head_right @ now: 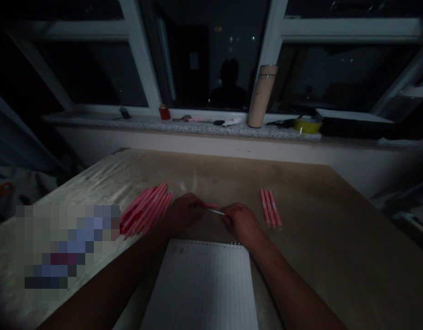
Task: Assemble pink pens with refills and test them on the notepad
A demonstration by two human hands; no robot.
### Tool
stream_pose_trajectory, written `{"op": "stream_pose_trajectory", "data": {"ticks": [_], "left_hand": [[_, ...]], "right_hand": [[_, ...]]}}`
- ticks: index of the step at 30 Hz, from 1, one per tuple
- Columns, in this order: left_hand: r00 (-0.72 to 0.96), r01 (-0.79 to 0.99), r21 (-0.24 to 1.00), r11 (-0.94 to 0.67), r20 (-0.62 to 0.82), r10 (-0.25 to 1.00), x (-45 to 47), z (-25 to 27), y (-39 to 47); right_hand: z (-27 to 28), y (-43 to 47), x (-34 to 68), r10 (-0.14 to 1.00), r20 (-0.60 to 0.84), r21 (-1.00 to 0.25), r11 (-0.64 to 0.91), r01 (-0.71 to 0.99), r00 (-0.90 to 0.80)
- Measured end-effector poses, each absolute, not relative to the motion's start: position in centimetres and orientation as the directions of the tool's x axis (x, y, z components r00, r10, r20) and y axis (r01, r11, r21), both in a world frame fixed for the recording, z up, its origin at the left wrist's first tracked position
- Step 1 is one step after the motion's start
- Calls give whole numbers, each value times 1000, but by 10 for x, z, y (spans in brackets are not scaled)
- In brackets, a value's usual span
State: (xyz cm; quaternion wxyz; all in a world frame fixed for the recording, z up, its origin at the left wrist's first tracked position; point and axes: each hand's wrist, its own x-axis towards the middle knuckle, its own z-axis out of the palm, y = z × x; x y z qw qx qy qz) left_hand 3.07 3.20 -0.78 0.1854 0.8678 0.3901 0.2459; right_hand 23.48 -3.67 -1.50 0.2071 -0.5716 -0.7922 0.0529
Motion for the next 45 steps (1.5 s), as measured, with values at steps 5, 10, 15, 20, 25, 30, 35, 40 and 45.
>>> {"op": "stream_pose_trajectory", "data": {"ticks": [5,10,15,20,25,30,35,40,45], "left_hand": [[688,488,513,-706,271,673,32,-3,26],[730,462,496,-735,258,633,31,-8,30],[722,509,466,-723,226,654,30,-7,33],[712,533,430,-728,236,661,27,-7,35],[717,578,391,-716,174,675,21,-7,42],[736,573,370,-731,160,658,17,-8,43],[760,565,345,-749,134,635,15,-10,44],[773,559,355,-749,102,626,16,-7,42],[772,564,344,-751,105,627,18,-7,40]], "right_hand": [[-14,-37,231,917,262,-344,381,858,-302],[-15,-38,231,920,259,-357,375,855,-295],[-19,-37,232,938,255,-346,315,884,-234],[-16,-37,235,936,260,-340,319,884,-238],[-10,-37,244,957,249,-305,225,925,-150],[-8,-36,253,969,240,-300,124,946,-51],[-9,-36,257,967,252,-317,113,942,-31],[-10,-37,253,962,272,-326,130,937,-39],[-15,-32,245,953,288,-340,196,920,-97]]}}
